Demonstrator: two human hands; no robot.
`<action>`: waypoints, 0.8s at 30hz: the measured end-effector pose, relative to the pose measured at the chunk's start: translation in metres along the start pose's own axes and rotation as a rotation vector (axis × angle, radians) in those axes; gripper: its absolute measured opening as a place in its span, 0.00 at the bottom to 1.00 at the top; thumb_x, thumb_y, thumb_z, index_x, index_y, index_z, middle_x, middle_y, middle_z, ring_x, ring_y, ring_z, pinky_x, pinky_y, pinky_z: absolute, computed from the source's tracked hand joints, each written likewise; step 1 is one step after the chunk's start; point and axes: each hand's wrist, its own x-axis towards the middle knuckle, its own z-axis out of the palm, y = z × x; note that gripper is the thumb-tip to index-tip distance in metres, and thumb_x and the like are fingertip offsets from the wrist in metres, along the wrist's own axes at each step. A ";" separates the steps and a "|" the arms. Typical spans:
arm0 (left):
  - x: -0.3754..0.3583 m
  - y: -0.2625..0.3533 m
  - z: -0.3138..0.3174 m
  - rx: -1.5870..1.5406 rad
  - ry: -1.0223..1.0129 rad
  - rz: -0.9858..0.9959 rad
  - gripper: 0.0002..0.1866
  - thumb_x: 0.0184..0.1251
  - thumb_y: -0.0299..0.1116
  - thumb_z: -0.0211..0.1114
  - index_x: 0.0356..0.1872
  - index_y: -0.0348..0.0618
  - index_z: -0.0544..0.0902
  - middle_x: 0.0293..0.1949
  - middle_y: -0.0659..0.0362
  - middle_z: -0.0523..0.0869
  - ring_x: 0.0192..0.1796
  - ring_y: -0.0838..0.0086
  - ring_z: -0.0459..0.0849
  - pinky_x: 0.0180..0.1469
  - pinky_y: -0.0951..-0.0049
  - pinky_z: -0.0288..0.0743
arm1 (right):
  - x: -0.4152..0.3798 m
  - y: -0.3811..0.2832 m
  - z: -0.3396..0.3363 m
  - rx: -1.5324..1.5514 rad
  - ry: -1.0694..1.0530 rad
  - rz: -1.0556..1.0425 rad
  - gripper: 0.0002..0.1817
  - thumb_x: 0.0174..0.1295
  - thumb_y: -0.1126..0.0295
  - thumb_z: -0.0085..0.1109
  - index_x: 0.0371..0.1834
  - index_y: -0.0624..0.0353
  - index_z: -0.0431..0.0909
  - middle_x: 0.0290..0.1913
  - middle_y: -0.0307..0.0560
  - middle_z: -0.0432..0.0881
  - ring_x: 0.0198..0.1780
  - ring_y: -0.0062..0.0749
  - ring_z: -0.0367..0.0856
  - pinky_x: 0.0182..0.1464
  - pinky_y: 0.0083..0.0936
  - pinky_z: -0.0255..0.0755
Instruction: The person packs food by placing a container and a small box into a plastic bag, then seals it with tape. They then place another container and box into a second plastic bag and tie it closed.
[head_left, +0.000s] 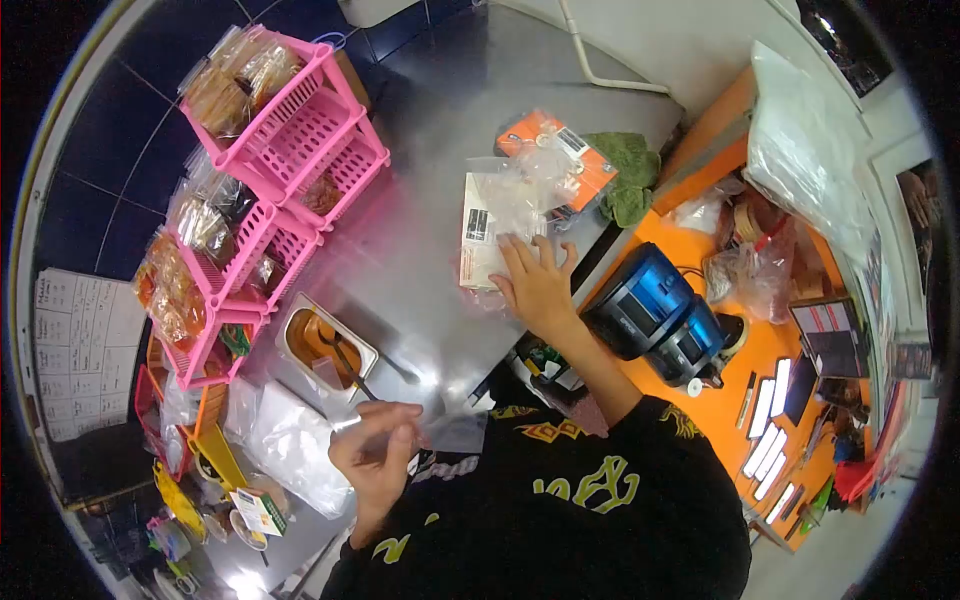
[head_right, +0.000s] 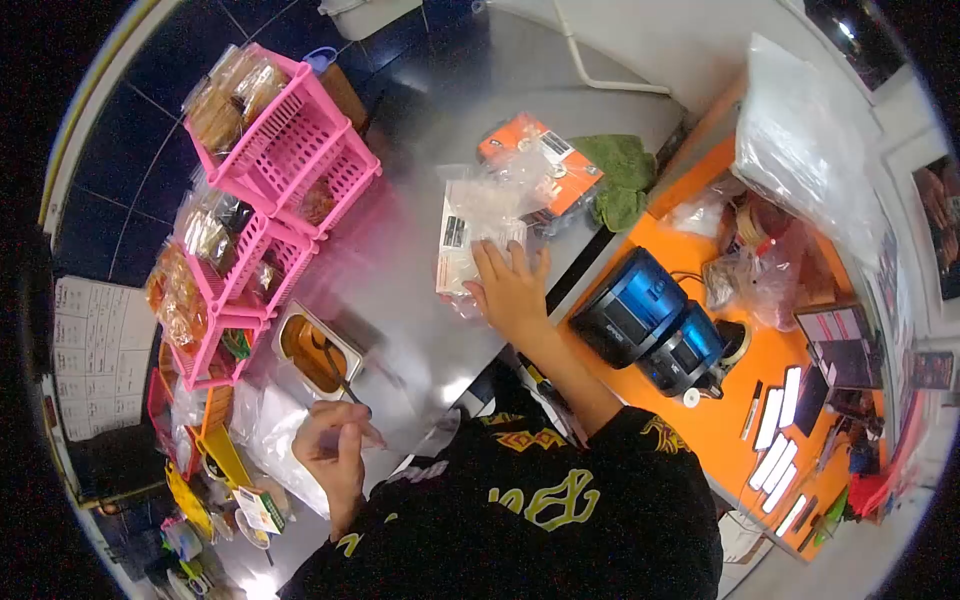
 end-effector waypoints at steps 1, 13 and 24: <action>0.003 -0.001 0.005 0.007 0.005 -0.001 0.04 0.56 0.20 0.61 0.31 0.32 0.82 0.25 0.52 0.83 0.23 0.75 0.79 0.28 0.79 0.72 | 0.000 0.001 0.000 0.020 0.006 0.009 0.27 0.57 0.54 0.53 0.58 0.55 0.68 0.57 0.43 0.71 0.56 0.43 0.65 0.56 0.53 0.49; 0.007 -0.024 0.032 0.115 -0.045 0.034 0.03 0.52 0.18 0.65 0.27 0.33 0.80 0.27 0.52 0.84 0.30 0.74 0.82 0.35 0.78 0.74 | 0.028 -0.011 0.007 0.446 0.176 0.599 0.18 0.55 0.62 0.58 0.42 0.63 0.71 0.42 0.54 0.74 0.51 0.45 0.67 0.52 0.42 0.52; 0.023 -0.042 0.023 -0.310 -0.082 0.378 0.13 0.57 0.33 0.67 0.30 0.41 0.70 0.25 0.60 0.72 0.26 0.76 0.73 0.23 0.75 0.70 | -0.013 -0.007 -0.059 0.638 0.410 0.231 0.10 0.48 0.76 0.55 0.34 0.63 0.70 0.26 0.52 0.71 0.26 0.45 0.69 0.28 0.35 0.61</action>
